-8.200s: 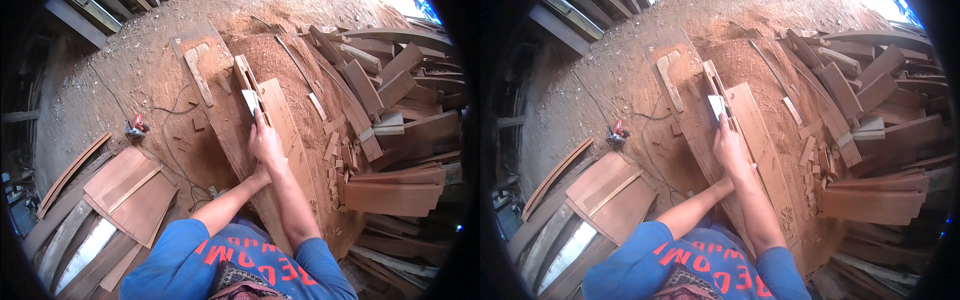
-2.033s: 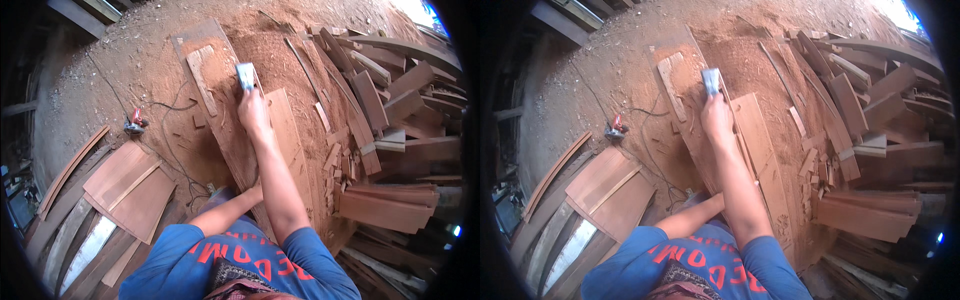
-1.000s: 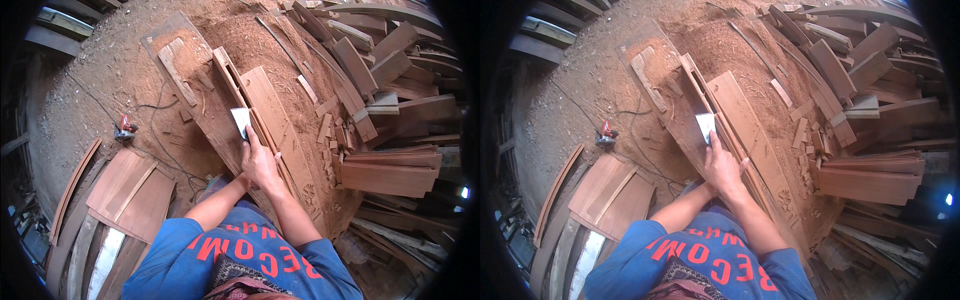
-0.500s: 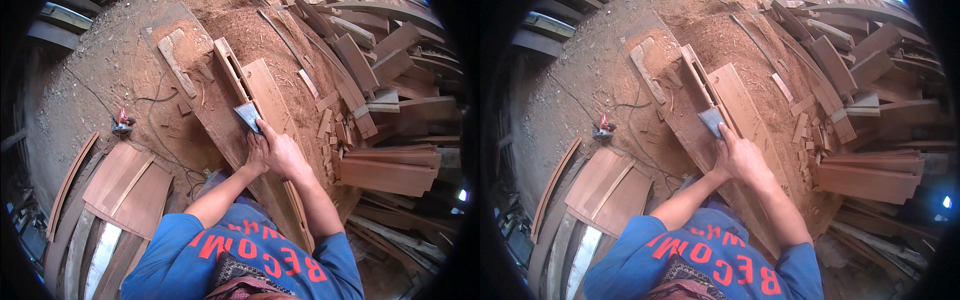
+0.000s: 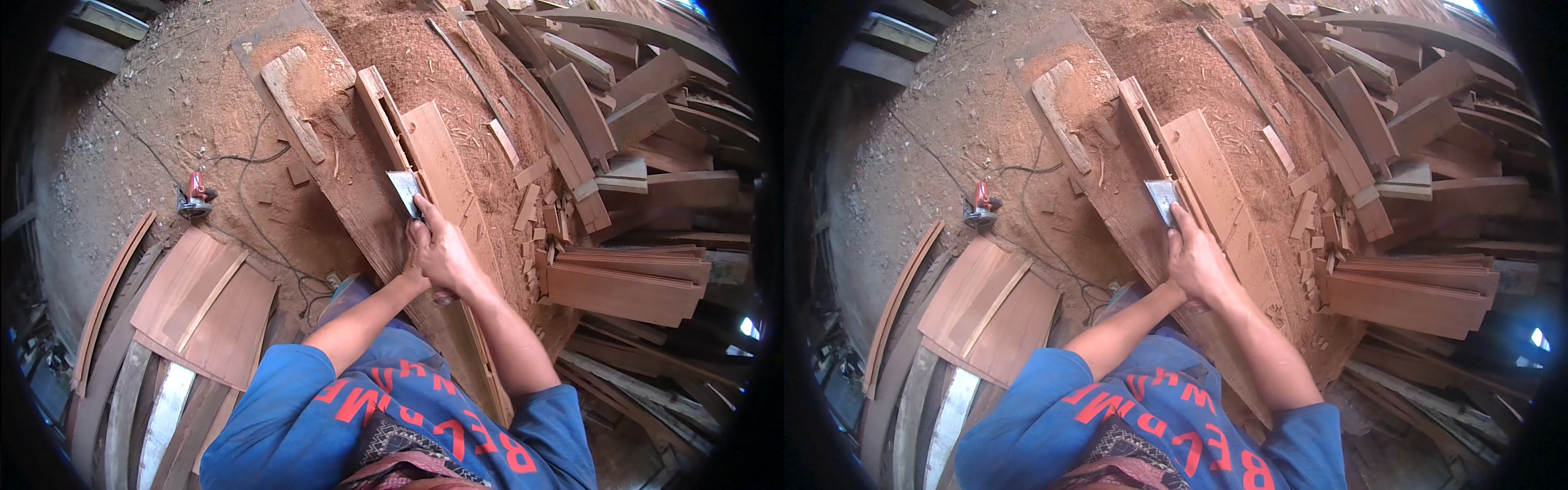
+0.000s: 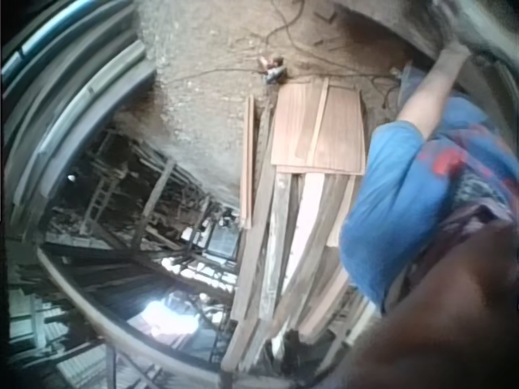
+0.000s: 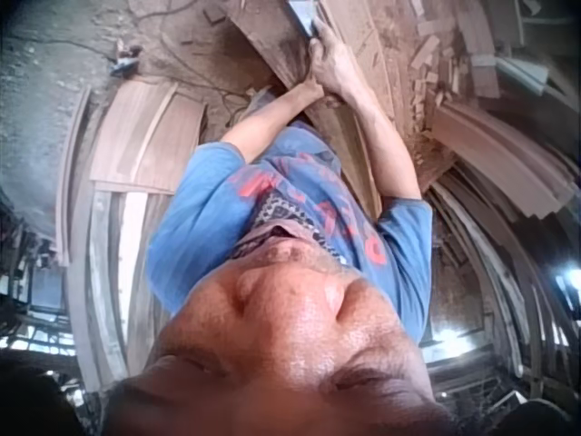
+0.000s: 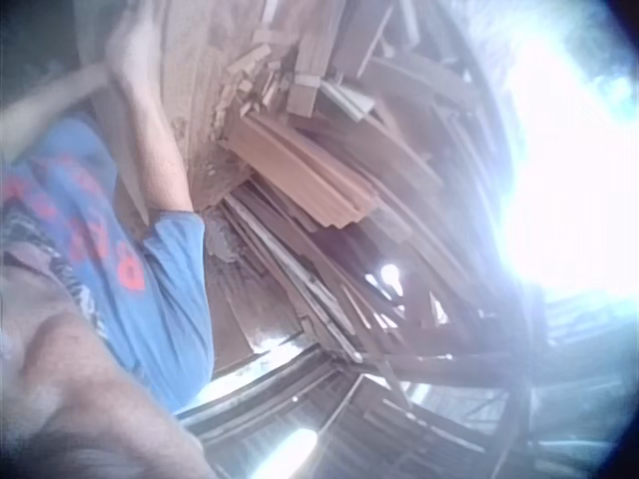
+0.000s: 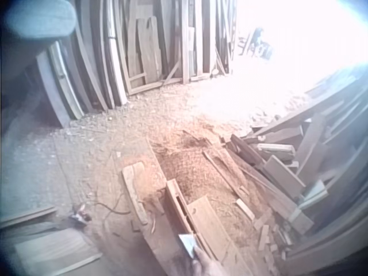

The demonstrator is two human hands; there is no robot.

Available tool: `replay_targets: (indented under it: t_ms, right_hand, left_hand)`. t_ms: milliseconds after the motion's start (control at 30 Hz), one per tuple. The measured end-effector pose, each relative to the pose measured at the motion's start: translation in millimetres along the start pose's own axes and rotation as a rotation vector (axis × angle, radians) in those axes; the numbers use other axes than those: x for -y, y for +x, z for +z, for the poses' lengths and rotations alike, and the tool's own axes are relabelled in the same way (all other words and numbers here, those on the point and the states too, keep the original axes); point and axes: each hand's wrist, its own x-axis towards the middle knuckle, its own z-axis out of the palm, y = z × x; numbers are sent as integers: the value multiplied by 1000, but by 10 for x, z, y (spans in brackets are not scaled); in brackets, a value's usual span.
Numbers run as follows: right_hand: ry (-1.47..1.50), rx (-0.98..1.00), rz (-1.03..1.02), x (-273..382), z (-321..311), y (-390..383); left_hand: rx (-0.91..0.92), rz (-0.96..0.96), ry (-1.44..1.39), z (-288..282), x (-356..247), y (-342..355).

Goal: The person uses a small axe and a wooden mallet to chip away at a long wooden plank resting on a workbench. They repeatedly strike the axe to remove wood chips and shape the plank, occasionally adjusting the plank's position. The workspace is cluttered with wood scraps and other planks.

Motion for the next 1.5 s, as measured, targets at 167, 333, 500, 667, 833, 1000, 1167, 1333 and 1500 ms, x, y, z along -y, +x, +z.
replay_targets:
  t_ms: [167,333,500,667,833,1000,1167,1333,1500]
  right_hand:
    - [-8,-82,35,-74,378,-46]
    - [196,-175,-46,-119,497,312]
    - [140,-269,-188,-328,517,378]
    - [-18,-188,-113,-246,307,65]
    - [83,-213,-148,-356,495,250]
    - [137,-235,-219,-258,448,479]
    - [125,-164,-184,-265,350,364]
    - [266,-150,-275,-194,252,600]
    - [173,-79,-174,-173,185,698]
  left_hand:
    - [115,4,-151,-19,95,-102]
    - [182,44,-203,50,260,-55]
    - [189,108,-137,256,387,-5]
    - [200,131,-92,401,521,-85]
    - [209,130,-84,414,529,-117]
    - [207,150,-60,425,517,-44]
    - [243,128,-75,465,591,-91]
    - [148,221,58,553,619,-109]
    - [99,146,57,73,120,-56]
